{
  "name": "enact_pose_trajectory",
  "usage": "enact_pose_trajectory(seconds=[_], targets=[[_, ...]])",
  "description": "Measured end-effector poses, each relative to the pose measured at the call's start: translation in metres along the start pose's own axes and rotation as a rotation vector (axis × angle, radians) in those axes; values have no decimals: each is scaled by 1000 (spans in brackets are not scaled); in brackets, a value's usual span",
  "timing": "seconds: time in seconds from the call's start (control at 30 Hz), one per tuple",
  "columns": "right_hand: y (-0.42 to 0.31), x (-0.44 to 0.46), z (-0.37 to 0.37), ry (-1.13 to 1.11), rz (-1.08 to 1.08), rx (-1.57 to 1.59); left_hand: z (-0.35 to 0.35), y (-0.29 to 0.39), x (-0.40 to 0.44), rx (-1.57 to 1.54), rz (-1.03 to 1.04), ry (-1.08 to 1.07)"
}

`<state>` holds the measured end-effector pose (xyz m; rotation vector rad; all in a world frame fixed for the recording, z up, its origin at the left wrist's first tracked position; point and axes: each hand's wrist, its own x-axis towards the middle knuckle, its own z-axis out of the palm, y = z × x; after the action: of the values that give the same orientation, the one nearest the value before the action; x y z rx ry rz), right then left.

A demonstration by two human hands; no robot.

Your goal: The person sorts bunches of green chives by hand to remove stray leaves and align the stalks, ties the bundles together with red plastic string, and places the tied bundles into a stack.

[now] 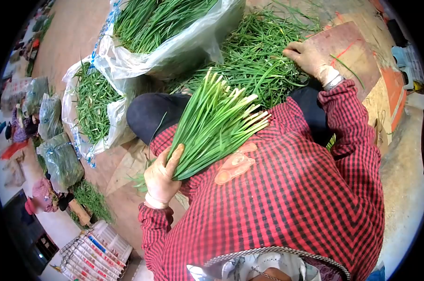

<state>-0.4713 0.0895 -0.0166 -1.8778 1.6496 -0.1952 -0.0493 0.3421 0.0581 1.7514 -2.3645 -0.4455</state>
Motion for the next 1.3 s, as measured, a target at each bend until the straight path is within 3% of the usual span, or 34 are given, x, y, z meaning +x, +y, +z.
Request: enact_pose_trajectory(seconds=[0.07, 0.2, 0.23, 0.27, 0.33, 0.37, 0.4, 0.47, 0.67, 0.8, 0.87, 0.9, 0.93, 1.0, 1.07, 1.13, 1.2, 1.3], targets=[[-35, -7, 8, -152, -333, 102, 0, 3, 1, 27, -10, -20], [-103, -18, 50, -527, -453, 51, 0, 10, 6, 58, -13, -48], [-110, -19, 73, -492, -512, -74, -1, 11, 6, 76, -18, -72], [-120, -19, 87, -506, -436, -124, -1, 11, 4, 79, -21, -73], [-122, -14, 106, -460, -376, 63, 0, 10, 2, 89, -43, -91], [-110, -13, 123, -275, -460, 87, 0, 10, 3, 89, -44, -90], [-110, -16, 119, -278, -461, 86, 0, 10, 3, 58, -50, -84], [-109, -24, 109, -345, -434, 445, 2, 8, 0, 24, -62, -81], [-92, -43, 52, -577, -439, 415, 15, -3, 4, -172, 31, 70], [-57, -38, 13, -452, -268, 513, 18, -7, -6, -370, -192, 15], [-42, -31, -20, -331, -57, 466, 14, -3, -4, -544, -321, 10], [-14, -14, -22, -374, -40, 260, 9, 0, -1, -573, -322, -1], [-10, -15, -12, -365, -46, 265, 8, 0, 1, -565, -315, 3], [-3, -18, 5, -34, -288, -127, 9, -4, 6, -723, -302, 11], [-41, -19, 12, -248, -226, 239, 14, -9, 5, -792, -361, -11], [-78, -26, 26, -489, -227, 603, 7, -5, 10, -1075, -471, -52], [-97, -23, 45, -501, -291, 492, -1, -3, 13, -1009, -472, -67], [-106, -23, 46, -560, -194, 846, -8, 0, 14, -1179, -530, -34]])
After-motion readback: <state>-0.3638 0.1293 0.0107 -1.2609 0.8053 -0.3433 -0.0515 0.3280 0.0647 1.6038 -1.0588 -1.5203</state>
